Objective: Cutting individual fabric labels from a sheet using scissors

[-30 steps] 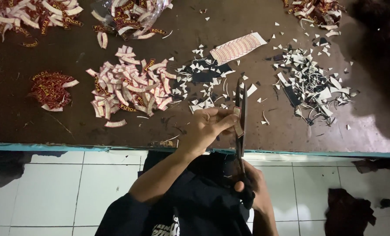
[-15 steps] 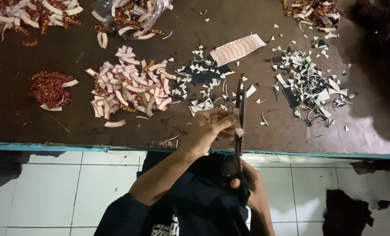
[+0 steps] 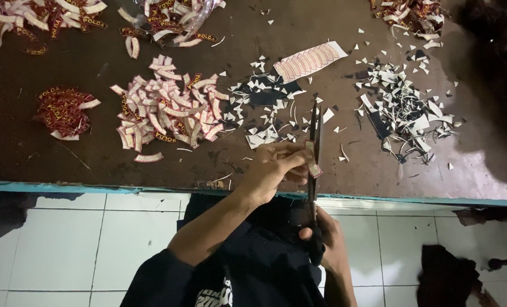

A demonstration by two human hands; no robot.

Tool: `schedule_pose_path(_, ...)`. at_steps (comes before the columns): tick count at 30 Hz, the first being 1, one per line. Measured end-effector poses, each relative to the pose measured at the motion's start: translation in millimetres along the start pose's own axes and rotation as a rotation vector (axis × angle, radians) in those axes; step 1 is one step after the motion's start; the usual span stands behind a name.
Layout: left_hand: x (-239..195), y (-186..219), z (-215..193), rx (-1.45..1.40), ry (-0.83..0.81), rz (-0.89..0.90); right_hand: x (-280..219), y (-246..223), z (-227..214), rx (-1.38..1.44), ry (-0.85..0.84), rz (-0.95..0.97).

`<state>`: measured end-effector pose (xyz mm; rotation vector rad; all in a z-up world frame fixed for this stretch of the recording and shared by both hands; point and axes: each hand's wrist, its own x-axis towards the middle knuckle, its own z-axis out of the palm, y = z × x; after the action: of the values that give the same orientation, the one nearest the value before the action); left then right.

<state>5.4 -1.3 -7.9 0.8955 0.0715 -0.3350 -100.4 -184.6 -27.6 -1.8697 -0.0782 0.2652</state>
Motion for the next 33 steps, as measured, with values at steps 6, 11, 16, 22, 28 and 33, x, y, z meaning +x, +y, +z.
schedule_pose_path(6, -1, 5, 2, -0.004, 0.023, -0.040, -2, 1, 2, -0.066, 0.044, 0.031)
schedule_pose_path(11, 2, 1, 0, -0.057, 0.011, -0.069, -2, 3, 8, -0.142, 0.088, 0.041)
schedule_pose_path(16, 1, 6, 1, -0.093, 0.039, -0.144, -1, 3, 11, -0.280, 0.169, 0.121)
schedule_pose_path(22, 0, 3, -7, -0.105, 0.003, -0.181, -1, -4, 16, -0.444, 0.217, 0.276)
schedule_pose_path(28, -1, 6, -9, -0.083, -0.042, -0.152, -3, 7, 15, -0.593, 0.267, 0.173)
schedule_pose_path(33, -1, 6, -8, -0.065, -0.041, -0.154, -3, 12, 15, -0.586, 0.263, 0.202)
